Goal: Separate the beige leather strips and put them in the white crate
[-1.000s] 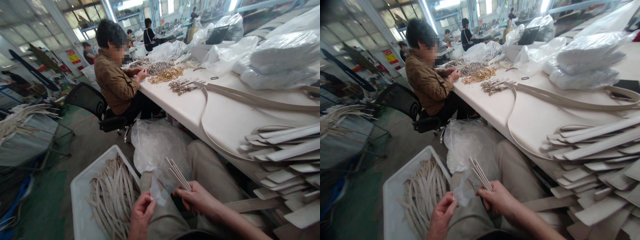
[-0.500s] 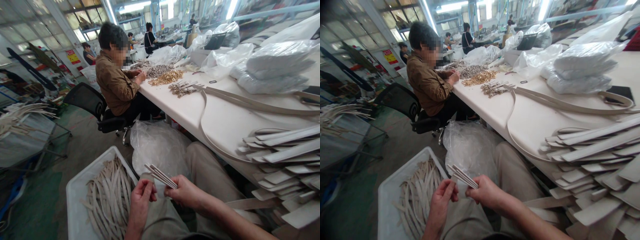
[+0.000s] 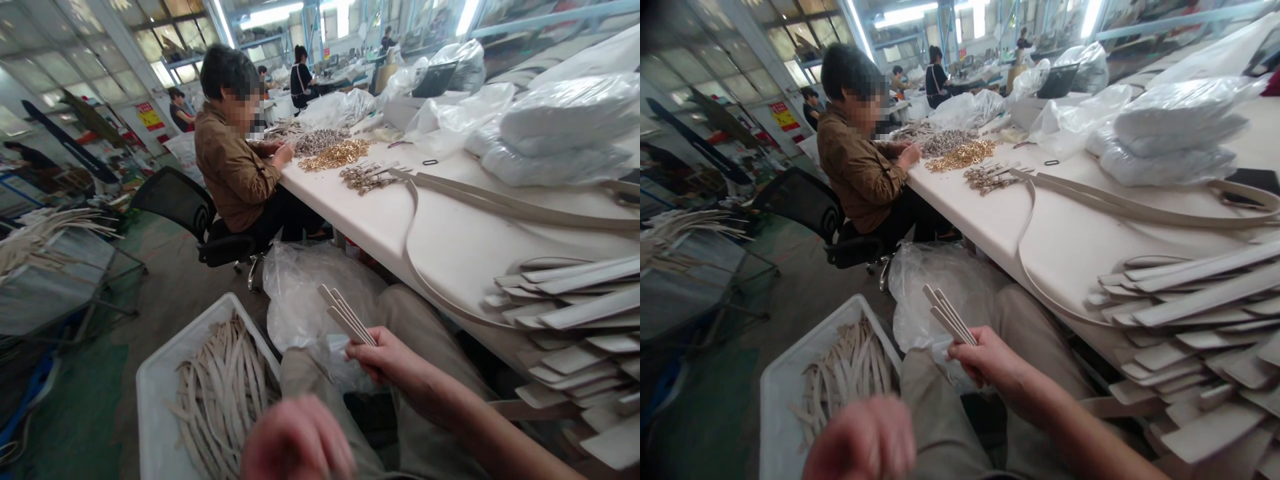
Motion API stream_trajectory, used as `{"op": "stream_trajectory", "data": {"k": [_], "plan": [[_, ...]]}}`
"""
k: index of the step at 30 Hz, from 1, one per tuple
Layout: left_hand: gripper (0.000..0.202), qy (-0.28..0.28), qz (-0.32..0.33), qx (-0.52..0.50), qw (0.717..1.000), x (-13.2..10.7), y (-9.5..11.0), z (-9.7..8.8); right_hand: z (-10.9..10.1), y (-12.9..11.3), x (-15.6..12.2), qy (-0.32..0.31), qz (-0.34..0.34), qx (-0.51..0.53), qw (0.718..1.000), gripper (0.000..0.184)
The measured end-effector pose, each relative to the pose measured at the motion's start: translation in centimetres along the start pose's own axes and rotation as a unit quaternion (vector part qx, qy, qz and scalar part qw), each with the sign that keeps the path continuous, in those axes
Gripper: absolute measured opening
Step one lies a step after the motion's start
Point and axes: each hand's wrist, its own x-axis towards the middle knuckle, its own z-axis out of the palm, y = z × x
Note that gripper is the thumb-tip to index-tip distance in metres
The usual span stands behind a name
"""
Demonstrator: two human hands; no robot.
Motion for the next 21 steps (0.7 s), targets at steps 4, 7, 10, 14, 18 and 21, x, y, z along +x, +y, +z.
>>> {"op": "stream_trajectory", "data": {"k": [4, 7, 10, 14, 18, 21], "plan": [[0.051, 0.022, 0.007, 0.045, 0.999, 5.6, -3.3, 2.1, 0.4, -0.4, -0.4, -0.025, -0.01, -0.014, 1.0, 0.022], [0.046, -0.011, -0.009, 0.083, 0.996, 7.0, -4.7, 3.1, 0.5, -0.5, -0.1, -0.024, -0.018, -0.022, 0.999, 0.023], [0.037, -0.022, -0.041, 0.029, 0.999, 6.7, -4.9, 3.3, 0.1, -0.2, 0.7, -0.004, -0.022, -0.03, 0.999, 0.024], [0.047, -0.012, -0.126, -0.063, 0.99, 5.7, -5.2, 2.9, -0.5, 0.4, 2.3, 0.045, -0.01, -0.038, 0.998, 0.014], [0.047, -0.014, -0.184, -0.087, 0.979, 4.5, -6.2, 2.1, -0.6, 0.4, 3.7, 0.082, -0.003, -0.037, 0.996, 0.011], [0.039, -0.035, -0.215, -0.063, 0.974, 3.4, -7.0, 1.5, -0.5, 0.3, 4.4, 0.095, -0.002, -0.032, 0.995, 0.01]]}}
